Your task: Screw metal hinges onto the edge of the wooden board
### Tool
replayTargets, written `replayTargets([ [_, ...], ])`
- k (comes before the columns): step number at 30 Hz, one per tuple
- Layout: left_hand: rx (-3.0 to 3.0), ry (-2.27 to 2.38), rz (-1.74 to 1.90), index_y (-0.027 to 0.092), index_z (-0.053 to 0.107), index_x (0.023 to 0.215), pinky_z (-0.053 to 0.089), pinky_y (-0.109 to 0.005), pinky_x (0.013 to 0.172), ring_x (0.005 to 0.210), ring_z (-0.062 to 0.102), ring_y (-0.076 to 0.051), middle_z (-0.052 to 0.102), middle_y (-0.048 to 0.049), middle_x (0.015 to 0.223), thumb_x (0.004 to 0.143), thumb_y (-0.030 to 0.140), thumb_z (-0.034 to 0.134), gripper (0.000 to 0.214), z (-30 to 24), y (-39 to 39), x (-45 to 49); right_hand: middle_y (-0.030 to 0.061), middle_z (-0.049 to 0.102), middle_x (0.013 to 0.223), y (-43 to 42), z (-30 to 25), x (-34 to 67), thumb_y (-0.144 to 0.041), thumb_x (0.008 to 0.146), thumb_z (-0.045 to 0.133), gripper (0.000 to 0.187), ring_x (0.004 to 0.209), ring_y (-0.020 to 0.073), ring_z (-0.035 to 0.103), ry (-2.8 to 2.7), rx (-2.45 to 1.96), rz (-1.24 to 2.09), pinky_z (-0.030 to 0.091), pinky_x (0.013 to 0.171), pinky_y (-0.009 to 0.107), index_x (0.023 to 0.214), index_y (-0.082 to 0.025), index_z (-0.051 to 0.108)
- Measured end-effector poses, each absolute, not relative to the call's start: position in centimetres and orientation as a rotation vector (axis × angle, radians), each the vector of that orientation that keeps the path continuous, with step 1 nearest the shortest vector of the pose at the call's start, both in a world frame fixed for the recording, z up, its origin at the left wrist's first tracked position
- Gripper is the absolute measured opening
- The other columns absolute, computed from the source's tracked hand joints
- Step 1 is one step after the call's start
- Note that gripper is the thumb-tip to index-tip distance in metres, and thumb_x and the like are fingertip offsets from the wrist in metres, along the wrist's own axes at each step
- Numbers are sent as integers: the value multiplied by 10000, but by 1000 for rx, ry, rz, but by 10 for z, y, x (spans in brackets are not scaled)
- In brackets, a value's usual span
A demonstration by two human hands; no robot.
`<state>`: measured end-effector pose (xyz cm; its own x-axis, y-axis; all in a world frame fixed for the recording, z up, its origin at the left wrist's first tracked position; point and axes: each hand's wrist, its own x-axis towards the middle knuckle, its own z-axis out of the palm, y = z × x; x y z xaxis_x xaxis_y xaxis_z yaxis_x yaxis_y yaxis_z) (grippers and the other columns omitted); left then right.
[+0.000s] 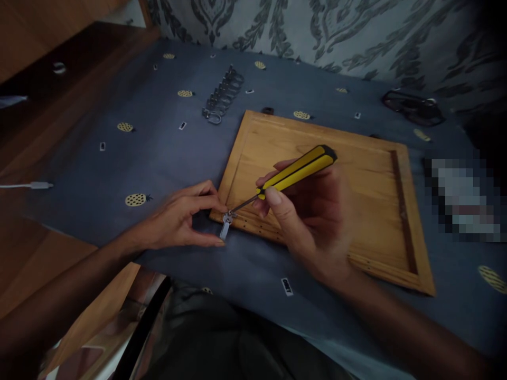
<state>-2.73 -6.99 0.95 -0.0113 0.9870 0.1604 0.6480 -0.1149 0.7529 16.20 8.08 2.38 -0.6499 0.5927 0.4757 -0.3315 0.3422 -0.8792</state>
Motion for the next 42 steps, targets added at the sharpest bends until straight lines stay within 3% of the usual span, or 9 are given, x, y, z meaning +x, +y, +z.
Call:
replayTargets([
  [5, 1780, 1696, 943, 219, 741, 1167, 534, -327, 848, 993, 635, -206, 618, -38, 1076, 873, 443, 857, 388, 11, -70, -27, -60, 694, 853, 82, 28, 158, -375, 922, 843, 255, 660, 117, 673, -1814, -237, 1450, 599, 613, 276, 1046, -326, 625],
  [11, 1763, 1679, 948, 204, 738, 1186, 535, -350, 883, 994, 628, -209, 602, -38, 1070, 882, 423, 852, 392, 12, -70, -27, -74, 643, 692, 83, 37, 152, -495, 800, 931, 412, 554, 147, 596, -1851, -249, 1429, 518, 490, 314, 884, -323, 566],
  [16, 1743, 1690, 936, 213, 744, 1184, 539, -342, 874, 1005, 624, -217, 599, -39, 1066, 878, 431, 848, 390, 13, -70, -27, -76, 705, 768, 83, 45, 151, -490, 783, 947, 445, 546, 139, 648, -1847, -291, 1537, 574, 476, 294, 888, -329, 545],
  [19, 1744, 1698, 936, 209, 746, 1177, 532, -331, 844, 970, 618, -208, 605, -36, 1054, 870, 443, 853, 400, 12, -70, -26, -67, 744, 844, 86, 48, 150, -469, 765, 964, 417, 568, 130, 669, -1845, -283, 1609, 618, 512, 280, 960, -340, 619],
  [21, 1757, 1703, 930, 211, 746, 1166, 522, -324, 822, 946, 612, -199, 609, -33, 1048, 870, 449, 854, 395, 12, -70, -27, -44, 750, 871, 87, 50, 151, -491, 823, 916, 343, 615, 137, 699, -1896, -266, 1601, 651, 559, 290, 1012, -326, 682],
  [24, 1773, 1697, 927, 215, 743, 1167, 516, -325, 819, 950, 614, -201, 611, -38, 1054, 876, 448, 855, 389, 13, -69, -27, -38, 742, 844, 87, 51, 152, -485, 888, 860, 251, 606, 126, 706, -1918, -246, 1578, 657, 572, 285, 955, -285, 724],
  [38, 1803, 1679, 958, 208, 735, 1169, 523, -300, 823, 969, 622, -191, 599, -33, 1059, 882, 423, 859, 379, 14, -70, -27, -47, 717, 871, 71, 43, 180, -282, 956, 803, 89, 613, 86, 692, -1808, -311, 1561, 625, 587, 234, 987, -289, 720],
  [42, 1819, 1673, 960, 193, 737, 1160, 523, -289, 822, 948, 617, -177, 596, -28, 1051, 885, 401, 862, 367, 15, -70, -27, -50, 714, 819, 70, 43, 177, -356, 946, 819, 154, 599, 94, 686, -1811, -333, 1545, 613, 576, 237, 940, -273, 689],
])
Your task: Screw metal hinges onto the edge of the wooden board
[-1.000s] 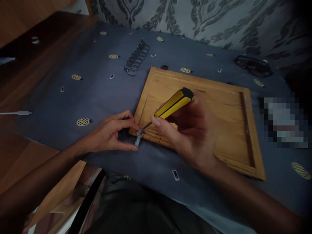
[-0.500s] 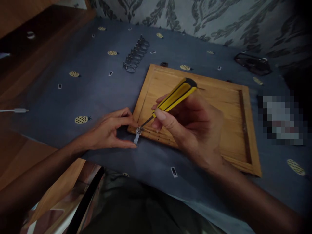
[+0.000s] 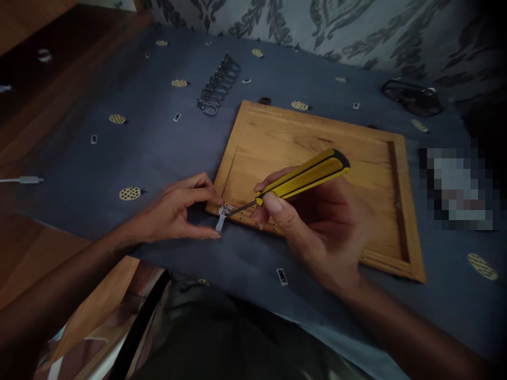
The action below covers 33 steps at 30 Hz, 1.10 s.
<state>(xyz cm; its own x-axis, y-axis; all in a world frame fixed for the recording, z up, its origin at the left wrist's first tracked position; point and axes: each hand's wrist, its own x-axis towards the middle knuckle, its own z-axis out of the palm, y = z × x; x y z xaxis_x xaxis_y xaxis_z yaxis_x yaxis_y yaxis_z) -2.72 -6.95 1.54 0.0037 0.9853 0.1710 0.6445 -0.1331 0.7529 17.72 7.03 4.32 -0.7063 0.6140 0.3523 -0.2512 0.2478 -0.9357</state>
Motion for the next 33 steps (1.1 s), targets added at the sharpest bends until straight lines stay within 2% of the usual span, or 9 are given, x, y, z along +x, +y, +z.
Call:
replayTargets([
  [4, 1830, 1670, 964, 195, 736, 1181, 522, -285, 813, 955, 622, -181, 610, -32, 1065, 887, 387, 861, 373, 15, -70, -27, -52, 711, 792, 67, 44, 174, -448, 916, 843, 263, 608, 100, 688, -1777, -385, 1634, 615, 588, 243, 899, -264, 656],
  [16, 1839, 1690, 949, 189, 737, 1187, 523, -290, 810, 956, 617, -187, 589, -30, 1054, 882, 405, 865, 395, 13, -70, -28, -58, 730, 840, 69, 40, 171, -316, 957, 805, 127, 628, 79, 701, -1758, -346, 1578, 610, 613, 210, 954, -270, 686],
  [26, 1817, 1682, 932, 190, 739, 1184, 533, -303, 835, 984, 627, -200, 599, -40, 1074, 887, 403, 860, 385, 16, -70, -28, -61, 742, 847, 70, 41, 170, -445, 928, 831, 225, 603, 81, 690, -1780, -362, 1567, 618, 594, 220, 933, -278, 678],
  [30, 1821, 1674, 939, 191, 734, 1181, 528, -302, 836, 973, 630, -190, 595, -33, 1065, 878, 399, 870, 392, 15, -70, -29, -64, 727, 823, 70, 37, 173, -368, 957, 809, 163, 634, 84, 704, -1800, -310, 1555, 616, 613, 213, 962, -280, 672],
  [33, 1808, 1679, 928, 204, 729, 1197, 523, -295, 812, 952, 626, -181, 597, -30, 1067, 884, 397, 860, 390, 15, -70, -29, -59, 720, 803, 70, 34, 177, -300, 967, 795, 133, 666, 111, 717, -1856, -306, 1496, 622, 630, 248, 979, -281, 664],
])
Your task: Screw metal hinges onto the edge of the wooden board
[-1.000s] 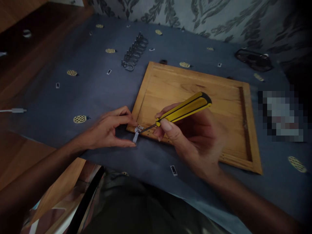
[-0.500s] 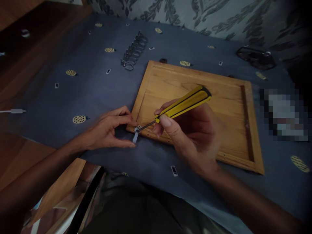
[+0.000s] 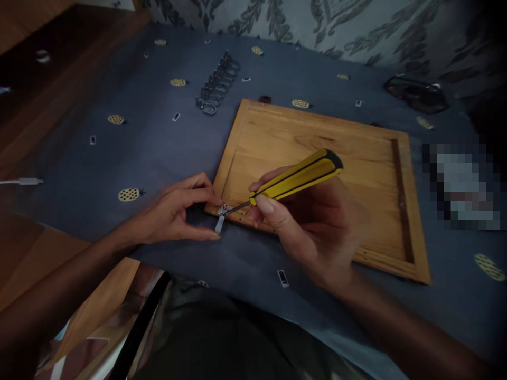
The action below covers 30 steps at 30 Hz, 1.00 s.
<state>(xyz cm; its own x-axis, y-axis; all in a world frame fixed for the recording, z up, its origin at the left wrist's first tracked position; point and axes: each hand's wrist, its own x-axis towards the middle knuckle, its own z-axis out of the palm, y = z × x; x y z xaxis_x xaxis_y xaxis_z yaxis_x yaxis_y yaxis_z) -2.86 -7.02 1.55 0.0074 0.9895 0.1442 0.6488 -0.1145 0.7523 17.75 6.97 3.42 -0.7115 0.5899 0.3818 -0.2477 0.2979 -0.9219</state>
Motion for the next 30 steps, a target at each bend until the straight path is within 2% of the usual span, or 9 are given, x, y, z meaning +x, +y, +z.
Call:
replayTargets([
  [4, 1795, 1687, 923, 217, 732, 1147, 513, -288, 793, 941, 616, -177, 588, -24, 1047, 896, 397, 839, 327, 17, -70, -27, -42, 734, 851, 67, 33, 183, -270, 969, 783, 128, 686, 142, 733, -1941, -347, 1382, 621, 651, 305, 964, -277, 655],
  [10, 1789, 1680, 934, 206, 716, 1130, 506, -292, 801, 945, 614, -182, 585, -21, 1037, 900, 415, 831, 331, 16, -69, -27, -22, 704, 836, 68, 35, 182, -356, 971, 782, 146, 710, 154, 722, -2014, -364, 1281, 614, 654, 312, 946, -265, 671],
  [15, 1792, 1688, 924, 204, 722, 1109, 496, -285, 791, 925, 607, -176, 579, -17, 1023, 901, 416, 830, 316, 17, -69, -27, -26, 721, 924, 69, 34, 181, -261, 983, 754, 63, 743, 144, 729, -1971, -288, 1312, 614, 687, 305, 982, -283, 695],
  [21, 1782, 1678, 928, 207, 721, 1110, 501, -288, 798, 934, 613, -179, 581, -21, 1034, 893, 414, 841, 323, 18, -69, -27, -32, 720, 852, 67, 34, 185, -323, 947, 805, 134, 689, 171, 713, -1966, -410, 1425, 596, 605, 341, 985, -304, 677],
  [24, 1777, 1679, 929, 211, 720, 1105, 500, -288, 797, 933, 611, -180, 579, -19, 1030, 892, 418, 840, 321, 17, -69, -28, -20, 715, 833, 67, 34, 186, -377, 954, 799, 163, 693, 172, 708, -1985, -451, 1366, 601, 628, 349, 954, -278, 670],
  [27, 1776, 1681, 923, 203, 719, 1114, 500, -295, 803, 945, 613, -187, 580, -25, 1036, 890, 433, 842, 344, 16, -69, -28, -28, 703, 794, 67, 35, 184, -333, 953, 800, 159, 710, 171, 714, -2004, -433, 1313, 600, 669, 353, 919, -270, 658],
  [30, 1768, 1684, 917, 205, 725, 1129, 498, -298, 808, 951, 614, -189, 583, -26, 1044, 893, 425, 840, 343, 17, -69, -28, -44, 686, 770, 68, 39, 180, -354, 925, 832, 227, 675, 166, 693, -1991, -416, 1349, 575, 627, 346, 886, -283, 620],
])
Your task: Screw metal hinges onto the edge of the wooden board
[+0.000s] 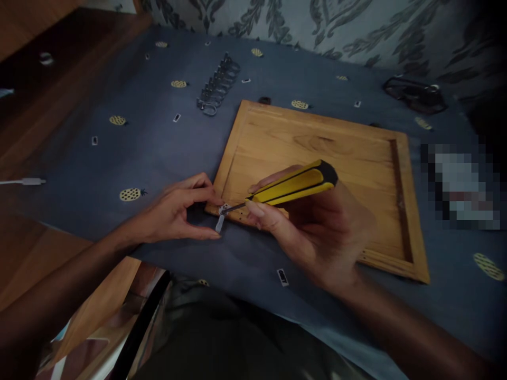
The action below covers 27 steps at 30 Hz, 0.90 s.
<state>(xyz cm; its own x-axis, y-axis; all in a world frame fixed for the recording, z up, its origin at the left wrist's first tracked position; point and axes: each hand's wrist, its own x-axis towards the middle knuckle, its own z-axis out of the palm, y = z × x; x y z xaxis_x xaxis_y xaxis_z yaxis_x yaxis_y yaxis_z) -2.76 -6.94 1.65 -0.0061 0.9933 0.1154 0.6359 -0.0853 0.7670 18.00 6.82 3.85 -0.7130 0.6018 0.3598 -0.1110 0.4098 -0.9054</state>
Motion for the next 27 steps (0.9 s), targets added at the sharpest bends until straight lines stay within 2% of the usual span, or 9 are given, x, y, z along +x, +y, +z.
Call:
replayTargets([
  [3, 1762, 1674, 930, 212, 726, 1139, 496, -291, 811, 952, 607, -184, 583, -22, 1045, 892, 422, 843, 345, 17, -69, -27, -40, 663, 747, 70, 42, 174, -415, 871, 882, 317, 677, 177, 667, -1980, -404, 1351, 556, 598, 346, 840, -290, 593],
  [7, 1769, 1671, 951, 207, 723, 1098, 499, -292, 825, 940, 590, -182, 586, -17, 1018, 890, 466, 842, 353, 16, -69, -27, -38, 669, 792, 71, 48, 167, -394, 873, 882, 226, 671, 153, 637, -1982, -332, 1398, 530, 541, 305, 900, -298, 679],
  [13, 1781, 1687, 928, 206, 733, 1165, 503, -304, 816, 936, 605, -190, 589, -27, 1034, 894, 465, 837, 389, 16, -69, -27, -46, 746, 825, 74, 62, 165, -400, 829, 916, 219, 483, 79, 579, -1898, -453, 1719, 523, 422, 246, 860, -270, 743],
  [16, 1791, 1693, 925, 208, 734, 1178, 505, -308, 821, 934, 607, -189, 603, -31, 1046, 895, 463, 835, 393, 15, -69, -27, -50, 759, 838, 77, 68, 165, -405, 817, 926, 243, 537, 98, 654, -1897, -423, 1773, 599, 485, 241, 867, -268, 731],
  [19, 1786, 1694, 937, 208, 740, 1146, 507, -311, 826, 947, 605, -196, 609, -33, 1043, 884, 490, 842, 398, 14, -69, -28, -38, 771, 893, 78, 68, 166, -430, 865, 887, 284, 618, 122, 712, -1920, -411, 1788, 668, 590, 264, 1057, -288, 732],
  [21, 1779, 1693, 933, 206, 742, 1120, 509, -318, 837, 952, 607, -199, 603, -31, 1031, 886, 503, 838, 390, 14, -69, -27, -26, 762, 895, 77, 64, 166, -451, 924, 826, 286, 643, 123, 722, -1927, -373, 1813, 674, 610, 261, 1124, -274, 726],
  [27, 1787, 1697, 927, 189, 730, 1041, 493, -317, 805, 924, 589, -198, 584, -25, 983, 889, 502, 828, 361, 16, -67, -26, -17, 766, 912, 69, 61, 166, -465, 927, 821, 226, 588, 103, 695, -1870, -364, 1758, 641, 537, 252, 972, -258, 742],
])
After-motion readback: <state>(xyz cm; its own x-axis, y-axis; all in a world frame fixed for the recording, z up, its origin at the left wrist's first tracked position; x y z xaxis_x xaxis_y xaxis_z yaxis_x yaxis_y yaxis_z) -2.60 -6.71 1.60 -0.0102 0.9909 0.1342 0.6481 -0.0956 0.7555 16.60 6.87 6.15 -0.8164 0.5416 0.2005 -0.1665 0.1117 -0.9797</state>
